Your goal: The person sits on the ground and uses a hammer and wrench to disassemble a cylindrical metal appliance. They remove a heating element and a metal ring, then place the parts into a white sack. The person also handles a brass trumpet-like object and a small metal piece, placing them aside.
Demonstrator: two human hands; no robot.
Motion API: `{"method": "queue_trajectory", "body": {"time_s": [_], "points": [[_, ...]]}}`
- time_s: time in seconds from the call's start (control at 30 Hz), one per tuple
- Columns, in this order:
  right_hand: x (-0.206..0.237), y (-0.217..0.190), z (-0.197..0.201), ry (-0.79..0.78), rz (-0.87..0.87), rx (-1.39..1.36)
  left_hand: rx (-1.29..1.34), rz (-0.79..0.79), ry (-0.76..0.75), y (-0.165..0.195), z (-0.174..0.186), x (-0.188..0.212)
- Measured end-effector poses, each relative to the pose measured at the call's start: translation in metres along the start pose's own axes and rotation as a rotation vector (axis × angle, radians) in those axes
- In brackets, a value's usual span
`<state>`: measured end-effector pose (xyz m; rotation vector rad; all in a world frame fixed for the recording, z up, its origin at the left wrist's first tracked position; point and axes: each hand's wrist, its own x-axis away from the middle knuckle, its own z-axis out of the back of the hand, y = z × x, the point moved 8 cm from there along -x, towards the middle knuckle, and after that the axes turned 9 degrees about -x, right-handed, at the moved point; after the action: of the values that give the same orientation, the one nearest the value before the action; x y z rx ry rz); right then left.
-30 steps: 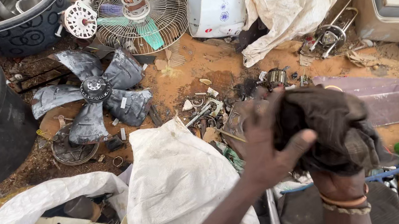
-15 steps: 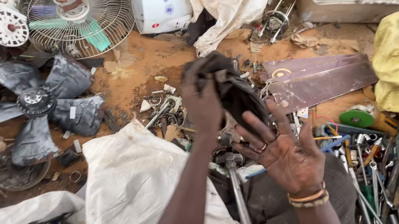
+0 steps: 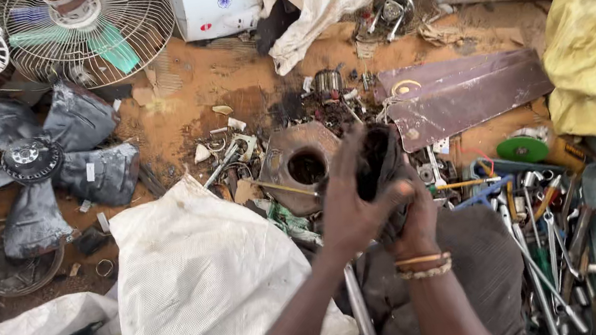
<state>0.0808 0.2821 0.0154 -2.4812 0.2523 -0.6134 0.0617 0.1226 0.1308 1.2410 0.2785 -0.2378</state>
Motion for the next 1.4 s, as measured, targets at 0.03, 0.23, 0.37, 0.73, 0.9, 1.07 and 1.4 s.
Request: {"method": "queue_trajectory", "body": {"time_s": [0.03, 0.23, 0.37, 0.73, 0.9, 1.07, 1.4], "points": [[0.006, 0.005, -0.012, -0.12, -0.018, -0.057, 0.025, 0.028, -0.018, -0.003, -0.007, 0.004], [0.04, 0.032, -0.046, -0.157, 0.03, 0.216, 0.545, 0.488, 0.214, -0.103, -0.041, 0.003], [0.036, 0.031, -0.072, -0.372, -0.112, 0.183, 0.211, 0.298, 0.437, -0.115, -0.013, -0.014], [0.007, 0.046, -0.077, -0.221, -0.275, 0.013, -0.263, -0.127, 0.169, -0.016, 0.024, -0.042], [0.078, 0.068, -0.093, -0.997, -0.15, 0.489, -0.6, -0.211, 0.554, -0.101, 0.144, -0.058], [-0.022, 0.046, -0.009, -0.234, 0.106, 1.651, -1.295, -0.08, 0.563, -0.165, 0.254, -0.07], [-0.025, 0.074, 0.04, -0.034, -0.053, 1.755, -0.716, -0.354, -0.486, -0.206, -0.03, -0.004]]}}
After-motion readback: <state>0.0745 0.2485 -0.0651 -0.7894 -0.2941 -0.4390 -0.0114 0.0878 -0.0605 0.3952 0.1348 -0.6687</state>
